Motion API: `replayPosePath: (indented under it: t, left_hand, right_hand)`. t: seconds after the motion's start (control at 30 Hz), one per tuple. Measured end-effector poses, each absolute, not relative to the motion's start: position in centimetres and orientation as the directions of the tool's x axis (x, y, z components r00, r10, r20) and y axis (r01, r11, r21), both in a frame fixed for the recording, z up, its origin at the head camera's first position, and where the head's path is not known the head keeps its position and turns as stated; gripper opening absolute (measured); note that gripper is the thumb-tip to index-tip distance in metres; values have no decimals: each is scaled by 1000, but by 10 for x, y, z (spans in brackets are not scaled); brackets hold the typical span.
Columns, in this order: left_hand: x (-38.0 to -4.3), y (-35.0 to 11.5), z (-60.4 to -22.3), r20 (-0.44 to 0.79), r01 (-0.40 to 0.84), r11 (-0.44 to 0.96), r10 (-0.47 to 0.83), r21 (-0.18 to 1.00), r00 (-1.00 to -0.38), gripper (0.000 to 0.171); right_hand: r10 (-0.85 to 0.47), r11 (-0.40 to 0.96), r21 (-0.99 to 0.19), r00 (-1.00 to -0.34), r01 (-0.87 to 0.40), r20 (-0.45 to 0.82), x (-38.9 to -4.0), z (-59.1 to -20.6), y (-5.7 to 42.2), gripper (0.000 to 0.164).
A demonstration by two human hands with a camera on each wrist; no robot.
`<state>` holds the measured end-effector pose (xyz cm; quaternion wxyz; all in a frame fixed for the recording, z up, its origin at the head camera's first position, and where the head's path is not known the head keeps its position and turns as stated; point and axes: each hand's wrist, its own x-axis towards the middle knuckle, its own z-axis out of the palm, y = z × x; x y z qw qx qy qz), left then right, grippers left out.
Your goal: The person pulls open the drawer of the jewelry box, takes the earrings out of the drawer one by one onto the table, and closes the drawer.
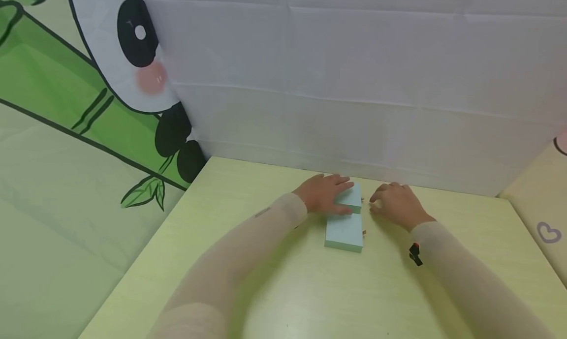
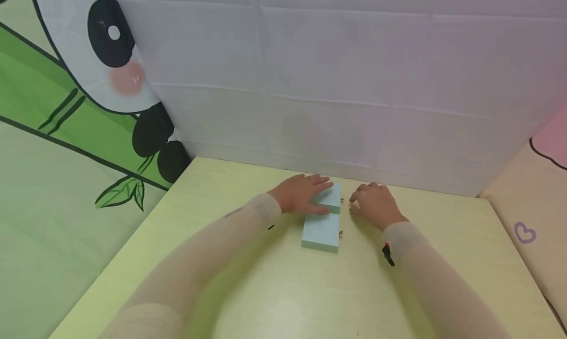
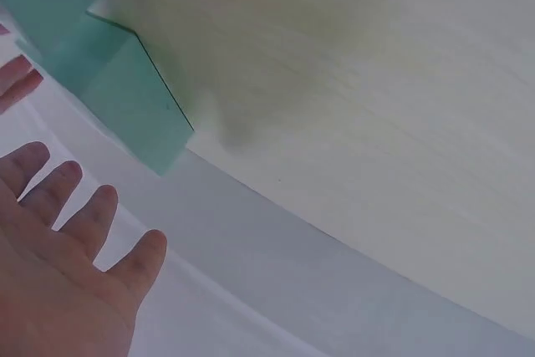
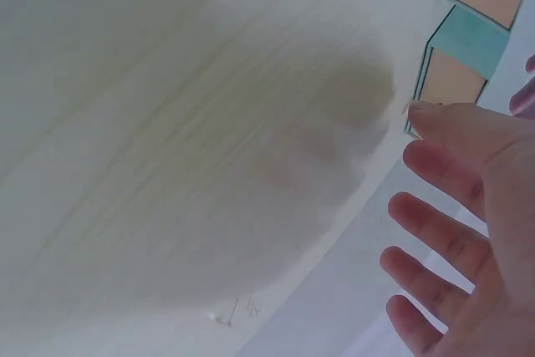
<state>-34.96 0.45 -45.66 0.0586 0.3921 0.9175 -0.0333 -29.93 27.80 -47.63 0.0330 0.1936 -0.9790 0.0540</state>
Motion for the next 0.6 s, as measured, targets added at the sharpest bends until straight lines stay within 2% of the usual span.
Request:
replayPosePath:
  t: [0.2,0.37,0.6]
  left_hand:
    - [-321,-2,-455,-152,794,608,783,-21,-604,93]
    - [-301,-8,-453,-138,817,577,808,-9,-572,90]
    - [-290,-15,-460,-142,836,548,827,-15,-544,89]
  right_hand:
    - [-403,903,-121,-910,-413,93,-274,-470,287,19]
    - [-454,878,-130,-887,-461,86,-253,-472,283,19]
    - [-503,846,-146,-859,-512,97,-237,-474,273,19]
